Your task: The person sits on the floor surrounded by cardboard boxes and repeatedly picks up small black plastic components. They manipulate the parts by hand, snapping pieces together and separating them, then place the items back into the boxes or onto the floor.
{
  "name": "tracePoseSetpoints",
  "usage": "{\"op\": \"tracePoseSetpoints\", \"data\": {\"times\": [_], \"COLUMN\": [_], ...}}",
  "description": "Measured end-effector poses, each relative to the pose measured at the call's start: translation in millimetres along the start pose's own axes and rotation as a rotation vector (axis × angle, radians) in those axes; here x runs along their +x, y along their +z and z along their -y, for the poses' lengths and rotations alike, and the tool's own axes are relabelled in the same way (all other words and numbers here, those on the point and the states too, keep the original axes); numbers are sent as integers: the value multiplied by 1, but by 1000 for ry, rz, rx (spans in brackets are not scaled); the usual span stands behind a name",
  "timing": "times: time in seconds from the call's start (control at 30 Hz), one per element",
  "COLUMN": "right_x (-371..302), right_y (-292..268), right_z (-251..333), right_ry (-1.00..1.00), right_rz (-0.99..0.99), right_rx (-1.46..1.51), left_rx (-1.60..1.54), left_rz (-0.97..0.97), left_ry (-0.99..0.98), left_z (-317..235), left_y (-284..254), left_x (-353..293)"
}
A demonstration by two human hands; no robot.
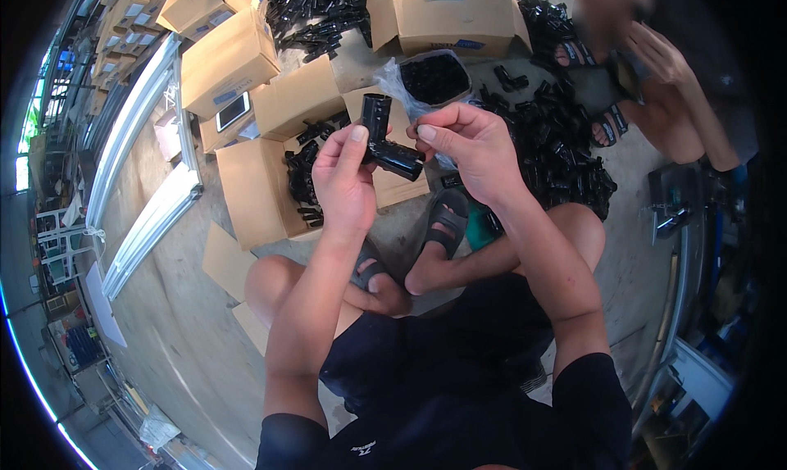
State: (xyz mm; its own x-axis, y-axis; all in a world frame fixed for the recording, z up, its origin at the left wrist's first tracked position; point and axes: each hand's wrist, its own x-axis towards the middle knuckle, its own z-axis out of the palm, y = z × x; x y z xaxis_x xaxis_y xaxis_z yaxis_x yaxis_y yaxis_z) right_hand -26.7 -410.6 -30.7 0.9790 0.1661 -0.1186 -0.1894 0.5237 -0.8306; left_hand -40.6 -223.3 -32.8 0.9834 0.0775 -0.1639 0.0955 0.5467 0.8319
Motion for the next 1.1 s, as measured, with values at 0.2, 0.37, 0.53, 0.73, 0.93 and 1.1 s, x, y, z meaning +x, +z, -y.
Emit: {"op": "tracePoseSetpoints", "data": {"times": [0.2, 0.37, 0.53, 0.73, 0.93, 1.1], "right_x": [2, 1, 0, 1, 2, 0], "right_y": [-6, -1, -4, 2, -2, 3], "right_z": [-3, -1, -2, -4, -16, -27], "right_ry": [-39, -45, 9, -10, 44, 108], "right_rz": [-9, -31, -16, -30, -31, -82], "right_rx": [-96, -147, -195, -120, -72, 76], "left_rx": [207, 181, 204, 223, 282, 357], "left_rz": [21, 13, 1, -12, -7, -4], "left_ry": [196, 184, 203, 213, 242, 270], "left_z": [9, 13, 13, 13, 14, 16], "left_y": [-2, -2, 0, 1, 1, 7], "left_x": [0, -1, -2, -3, -5, -8]}}
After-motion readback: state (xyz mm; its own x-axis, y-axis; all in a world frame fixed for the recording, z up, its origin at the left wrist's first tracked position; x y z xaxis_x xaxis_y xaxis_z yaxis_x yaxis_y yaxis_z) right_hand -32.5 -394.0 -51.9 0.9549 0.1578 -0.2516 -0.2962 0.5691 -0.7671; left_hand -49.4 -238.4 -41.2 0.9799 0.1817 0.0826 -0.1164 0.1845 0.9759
